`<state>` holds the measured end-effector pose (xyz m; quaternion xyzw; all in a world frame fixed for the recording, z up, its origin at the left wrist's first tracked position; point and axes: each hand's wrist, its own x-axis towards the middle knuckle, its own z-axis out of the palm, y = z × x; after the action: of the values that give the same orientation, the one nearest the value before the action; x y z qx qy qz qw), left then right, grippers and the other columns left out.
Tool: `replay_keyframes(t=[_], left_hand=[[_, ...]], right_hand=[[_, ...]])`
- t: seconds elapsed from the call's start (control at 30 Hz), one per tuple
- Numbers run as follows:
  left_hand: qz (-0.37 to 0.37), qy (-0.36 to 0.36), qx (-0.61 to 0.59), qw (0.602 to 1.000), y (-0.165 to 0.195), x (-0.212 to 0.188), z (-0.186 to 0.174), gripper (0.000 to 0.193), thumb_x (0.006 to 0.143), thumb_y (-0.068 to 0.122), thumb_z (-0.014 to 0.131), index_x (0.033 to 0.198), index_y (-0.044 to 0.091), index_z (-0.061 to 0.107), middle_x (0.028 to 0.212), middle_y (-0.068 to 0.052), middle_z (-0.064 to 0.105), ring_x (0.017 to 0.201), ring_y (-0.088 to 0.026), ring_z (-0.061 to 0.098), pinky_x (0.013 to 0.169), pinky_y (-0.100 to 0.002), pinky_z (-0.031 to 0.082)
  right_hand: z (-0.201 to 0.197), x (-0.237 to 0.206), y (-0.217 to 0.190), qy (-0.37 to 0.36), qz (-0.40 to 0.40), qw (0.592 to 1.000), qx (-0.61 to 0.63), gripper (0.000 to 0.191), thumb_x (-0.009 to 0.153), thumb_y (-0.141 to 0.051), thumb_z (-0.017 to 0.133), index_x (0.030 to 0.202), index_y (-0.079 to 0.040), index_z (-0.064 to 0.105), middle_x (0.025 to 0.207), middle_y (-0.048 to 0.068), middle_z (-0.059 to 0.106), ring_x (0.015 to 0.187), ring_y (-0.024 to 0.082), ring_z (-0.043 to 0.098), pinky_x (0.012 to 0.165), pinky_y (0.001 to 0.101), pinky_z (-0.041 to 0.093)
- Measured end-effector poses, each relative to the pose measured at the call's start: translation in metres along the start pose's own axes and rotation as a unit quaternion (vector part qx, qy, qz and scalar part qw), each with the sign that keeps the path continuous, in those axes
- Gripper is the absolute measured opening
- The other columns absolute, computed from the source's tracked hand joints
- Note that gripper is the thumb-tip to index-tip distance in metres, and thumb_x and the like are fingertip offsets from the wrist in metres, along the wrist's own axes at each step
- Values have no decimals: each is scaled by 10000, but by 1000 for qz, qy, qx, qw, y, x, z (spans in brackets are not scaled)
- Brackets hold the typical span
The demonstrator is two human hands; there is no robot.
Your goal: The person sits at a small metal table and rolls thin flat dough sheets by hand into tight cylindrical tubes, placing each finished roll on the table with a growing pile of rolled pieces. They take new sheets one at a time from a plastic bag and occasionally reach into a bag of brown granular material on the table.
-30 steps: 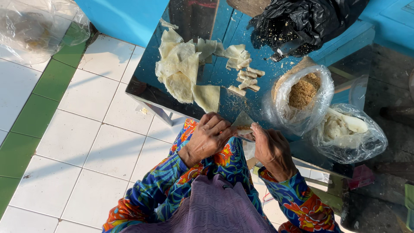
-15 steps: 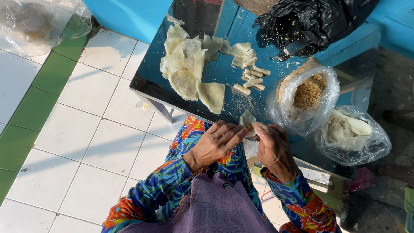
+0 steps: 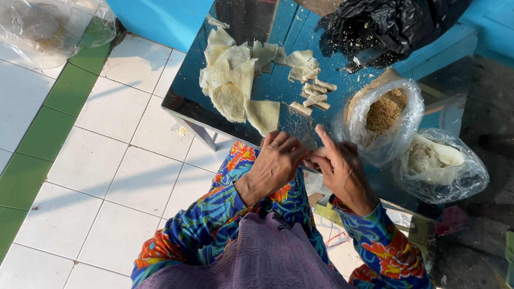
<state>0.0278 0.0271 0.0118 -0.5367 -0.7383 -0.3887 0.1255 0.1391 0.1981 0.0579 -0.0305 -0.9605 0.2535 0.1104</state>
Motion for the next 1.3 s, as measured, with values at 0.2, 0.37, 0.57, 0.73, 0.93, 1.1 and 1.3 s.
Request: replay_keyframes(t=[0.2, 0.37, 0.57, 0.73, 0.93, 1.1, 1.3], left_hand=[[56, -70, 128, 988, 11, 0, -5, 333, 835, 132, 680, 1139, -6, 672, 955, -84, 623, 935, -245, 597, 860, -386, 491], [96, 2, 119, 988, 11, -6, -9, 402, 782, 152, 652, 1139, -33, 650, 1066, -116, 622, 1045, -265, 610, 980, -400, 499], [-35, -76, 23, 996, 3, 11, 7, 206, 799, 116, 679, 996, 63, 700, 1000, -108, 646, 991, -302, 621, 883, -444, 494], [-97, -147, -33, 984, -20, 27, 12, 72, 866, 162, 706, 913, 113, 682, 931, -77, 671, 901, -290, 661, 793, -412, 541], [25, -68, 61, 996, -5, 4, 7, 262, 838, 134, 679, 1073, 17, 672, 957, -85, 633, 920, -253, 649, 790, -371, 559], [68, -68, 128, 987, -4, -1, 0, 299, 818, 160, 680, 1083, 23, 661, 1004, -71, 622, 996, -234, 609, 844, -366, 519], [5, -73, 91, 993, -6, 18, 3, 217, 809, 154, 674, 1003, 58, 659, 948, -74, 620, 953, -246, 595, 848, -370, 499]], right_hand=[[4, 8, -3, 11, 24, 993, 118, 740, 913, 9, 639, 1578, -8, 314, 996, 120, 730, 878, 264, 727, 815, 379, 572], [13, -12, -2, 50, -73, 996, -23, 661, 940, 21, 669, 1532, 41, 374, 1029, 176, 731, 956, 317, 706, 884, 424, 540], [12, 2, -1, 60, -89, 993, -45, 691, 925, 42, 669, 1540, 17, 354, 956, 144, 722, 929, 303, 699, 891, 429, 544], [-6, 21, 0, -41, 78, 982, 170, 795, 887, 53, 657, 1585, -100, 309, 952, 127, 727, 866, 267, 742, 794, 385, 576], [8, 0, -5, 44, -49, 998, -14, 743, 913, 54, 665, 1573, -32, 335, 1064, 180, 715, 971, 326, 707, 845, 416, 553], [14, -4, -2, 85, -128, 981, -116, 682, 912, -15, 722, 1505, 10, 386, 998, 186, 697, 897, 320, 669, 835, 438, 526], [4, 12, 0, 51, -52, 997, 20, 663, 930, 1, 685, 1518, 24, 379, 984, 112, 712, 889, 268, 695, 843, 429, 535]])
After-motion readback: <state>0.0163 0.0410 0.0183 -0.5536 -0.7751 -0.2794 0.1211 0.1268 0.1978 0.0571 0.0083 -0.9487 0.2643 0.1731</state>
